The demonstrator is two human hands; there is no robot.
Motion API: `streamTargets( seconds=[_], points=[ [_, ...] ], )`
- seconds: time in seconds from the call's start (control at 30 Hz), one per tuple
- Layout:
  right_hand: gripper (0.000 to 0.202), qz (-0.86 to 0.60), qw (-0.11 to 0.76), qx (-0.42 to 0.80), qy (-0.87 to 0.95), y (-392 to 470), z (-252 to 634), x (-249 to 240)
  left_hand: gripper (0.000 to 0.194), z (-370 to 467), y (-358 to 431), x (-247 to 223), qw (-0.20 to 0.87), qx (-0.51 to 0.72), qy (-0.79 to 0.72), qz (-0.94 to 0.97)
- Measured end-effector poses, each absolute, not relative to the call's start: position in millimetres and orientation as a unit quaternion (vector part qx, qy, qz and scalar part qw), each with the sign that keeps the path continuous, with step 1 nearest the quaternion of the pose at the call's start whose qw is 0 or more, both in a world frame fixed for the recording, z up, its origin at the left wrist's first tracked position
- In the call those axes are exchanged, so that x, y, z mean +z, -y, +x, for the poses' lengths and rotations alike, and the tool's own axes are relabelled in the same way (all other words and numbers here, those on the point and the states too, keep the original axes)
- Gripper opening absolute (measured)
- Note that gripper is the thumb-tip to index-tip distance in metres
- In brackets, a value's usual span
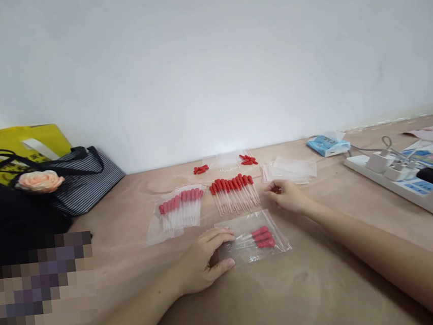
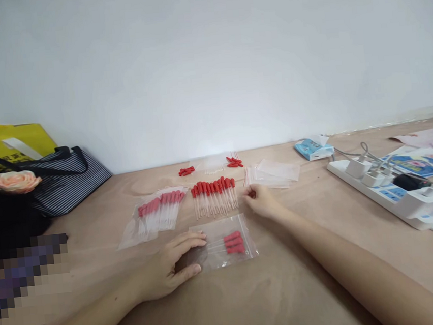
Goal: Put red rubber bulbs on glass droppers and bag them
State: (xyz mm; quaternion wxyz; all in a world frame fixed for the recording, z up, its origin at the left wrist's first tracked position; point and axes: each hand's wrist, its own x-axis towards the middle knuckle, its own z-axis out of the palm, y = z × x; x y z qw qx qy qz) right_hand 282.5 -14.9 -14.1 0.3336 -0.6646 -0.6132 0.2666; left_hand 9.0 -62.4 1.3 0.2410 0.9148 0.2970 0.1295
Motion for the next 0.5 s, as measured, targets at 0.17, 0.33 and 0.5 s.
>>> streamTargets(
  seconds=[0.17, 0.33, 0.5],
  points=[
    [0.01, -0.713, 0.304, 0.209, 0.596, -42, 271, -9, 0.036, 9, 62, 1, 0.239, 0.126, -0.298, 0.916],
    [0.007, -0.738, 0.266, 0.217, 0.58, -70, 258, -7, 0.035, 10, 62, 3, 0.236, 0.13, -0.294, 0.917],
    [0.01, -0.71, 0.292, 0.273, 0.58, -85, 252, -3, 0.035, 10, 63, 4, 0.238, 0.136, -0.294, 0.916]
  ],
)
